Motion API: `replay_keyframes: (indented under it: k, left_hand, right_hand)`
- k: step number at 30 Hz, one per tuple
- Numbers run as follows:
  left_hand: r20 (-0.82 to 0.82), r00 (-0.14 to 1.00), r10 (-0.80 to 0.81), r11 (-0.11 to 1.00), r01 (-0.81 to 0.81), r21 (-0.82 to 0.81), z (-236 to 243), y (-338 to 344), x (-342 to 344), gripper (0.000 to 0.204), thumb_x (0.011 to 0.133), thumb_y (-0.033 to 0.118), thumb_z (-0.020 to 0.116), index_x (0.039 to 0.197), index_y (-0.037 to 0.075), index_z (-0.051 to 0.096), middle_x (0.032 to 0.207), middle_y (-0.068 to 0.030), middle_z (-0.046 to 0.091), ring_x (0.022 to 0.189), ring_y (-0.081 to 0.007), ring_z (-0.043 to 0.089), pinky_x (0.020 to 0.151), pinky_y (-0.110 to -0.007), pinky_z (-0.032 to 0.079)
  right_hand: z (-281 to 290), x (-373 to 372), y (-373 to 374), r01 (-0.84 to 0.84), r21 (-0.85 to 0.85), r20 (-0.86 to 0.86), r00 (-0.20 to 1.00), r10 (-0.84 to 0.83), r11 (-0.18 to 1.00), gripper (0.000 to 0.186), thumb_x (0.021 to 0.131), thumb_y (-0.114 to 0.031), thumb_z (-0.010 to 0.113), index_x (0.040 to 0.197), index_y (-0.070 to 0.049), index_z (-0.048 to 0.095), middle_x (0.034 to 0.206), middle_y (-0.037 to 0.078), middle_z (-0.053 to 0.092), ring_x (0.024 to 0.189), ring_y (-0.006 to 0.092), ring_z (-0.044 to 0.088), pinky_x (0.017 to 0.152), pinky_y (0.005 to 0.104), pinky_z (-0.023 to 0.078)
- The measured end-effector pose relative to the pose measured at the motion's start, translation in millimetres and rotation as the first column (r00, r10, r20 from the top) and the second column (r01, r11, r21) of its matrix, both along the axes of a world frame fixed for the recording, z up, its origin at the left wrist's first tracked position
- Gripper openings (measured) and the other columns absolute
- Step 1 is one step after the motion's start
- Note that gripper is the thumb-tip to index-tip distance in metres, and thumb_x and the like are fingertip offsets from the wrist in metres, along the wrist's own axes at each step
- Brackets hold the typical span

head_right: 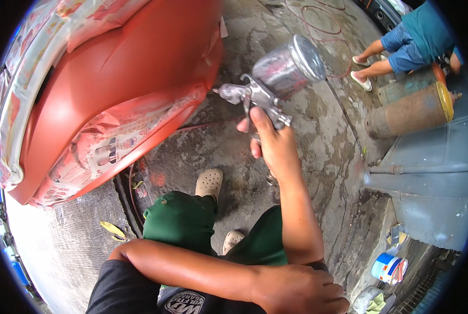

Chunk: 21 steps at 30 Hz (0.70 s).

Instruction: The person uses a spray gun to apply red paint to a car bumper that is partially covered with newspaper. The person squats and moves around the bumper to apply the paint evenly.

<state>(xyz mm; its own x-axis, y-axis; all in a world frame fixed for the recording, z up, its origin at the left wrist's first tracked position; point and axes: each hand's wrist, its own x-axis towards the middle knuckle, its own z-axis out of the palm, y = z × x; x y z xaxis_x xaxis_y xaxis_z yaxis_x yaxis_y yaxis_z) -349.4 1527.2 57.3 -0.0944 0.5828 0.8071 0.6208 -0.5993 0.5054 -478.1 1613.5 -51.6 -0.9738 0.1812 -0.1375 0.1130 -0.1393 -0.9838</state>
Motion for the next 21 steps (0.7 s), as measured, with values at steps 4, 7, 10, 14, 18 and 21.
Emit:
replay_keyframes:
  k: [4, 7, 10, 14, 18, 21]
  left_hand:
    - [0.009, 1.000, 0.022, 0.999, -0.022, 0.027, -0.2, 0.2, 3.6, 0.060, 0.102, 0.054, 0.054, 0.147, 0.014, 0.056, 0.078, -0.0005, 0.065, 0.064, -0.0188, 0.066, 0.052, -0.034, 0.052]
    - [0.036, 0.999, 0.034, 0.998, -0.036, 0.050, -2.7, 1.1, 7.1, 0.060, 0.103, 0.052, 0.054, 0.147, 0.012, 0.055, 0.076, -0.0003, 0.064, 0.062, -0.0185, 0.066, 0.051, -0.033, 0.051]
    - [0.041, 0.997, 0.058, 0.997, -0.060, 0.045, 0.0, -3.6, 3.2, 0.060, 0.103, 0.051, 0.054, 0.148, 0.010, 0.054, 0.075, -0.0006, 0.064, 0.061, -0.0190, 0.065, 0.050, -0.034, 0.051]
    - [0.056, 0.998, 0.034, 0.999, -0.035, 0.028, 1.2, -6.6, -2.4, 0.061, 0.104, 0.050, 0.054, 0.149, 0.008, 0.052, 0.075, -0.0010, 0.065, 0.059, -0.0198, 0.065, 0.050, -0.037, 0.051]
    - [0.019, 0.999, 0.047, 0.999, -0.048, 0.016, -2.8, -8.4, -0.2, 0.060, 0.104, 0.049, 0.053, 0.150, 0.010, 0.051, 0.076, -0.0020, 0.065, 0.060, -0.0204, 0.066, 0.051, -0.037, 0.051]
    - [0.021, 0.999, 0.043, 0.999, -0.042, -0.009, -6.2, -7.1, 3.3, 0.058, 0.104, 0.049, 0.052, 0.149, 0.011, 0.052, 0.077, -0.0022, 0.065, 0.062, -0.0199, 0.066, 0.052, -0.036, 0.051]
  right_hand:
    - [-11.8, -19.3, -6.4, -0.046, -0.016, 0.015, 0.999, 0.046, 0.999, 0.041, 0.107, -0.042, 0.059, 0.123, -0.005, 0.065, 0.089, 0.009, 0.072, 0.055, 0.0074, 0.053, 0.043, 0.0223, 0.039]
    - [-29.4, -39.9, -5.8, -0.034, -0.019, 0.025, 0.999, 0.034, 0.999, 0.042, 0.105, -0.046, 0.062, 0.116, -0.006, 0.066, 0.085, 0.009, 0.071, 0.052, 0.0077, 0.051, 0.042, 0.0229, 0.038]
    - [-47.7, -63.7, -0.7, 0.018, -0.010, 0.054, 0.998, -0.017, 1.000, 0.039, 0.104, -0.045, 0.064, 0.112, -0.007, 0.067, 0.079, 0.007, 0.069, 0.047, 0.0070, 0.048, 0.041, 0.0230, 0.037]
    - [-73.0, -92.3, 15.3, 0.091, 0.041, 0.090, 0.991, -0.095, 0.995, 0.038, 0.101, -0.044, 0.067, 0.111, -0.008, 0.069, 0.077, 0.004, 0.068, 0.044, 0.0057, 0.048, 0.039, 0.0225, 0.038]
    - [-86.4, -104.8, 29.3, 0.126, 0.128, 0.123, 0.982, -0.142, 0.984, 0.045, 0.099, -0.050, 0.068, 0.114, -0.008, 0.070, 0.079, 0.004, 0.069, 0.046, 0.0060, 0.050, 0.040, 0.0220, 0.041]
    - [-83.2, -114.3, 33.7, 0.115, 0.176, 0.133, 0.981, -0.140, 0.978, 0.046, 0.099, -0.051, 0.067, 0.114, -0.008, 0.070, 0.081, 0.005, 0.071, 0.046, 0.0060, 0.051, 0.041, 0.0224, 0.041]
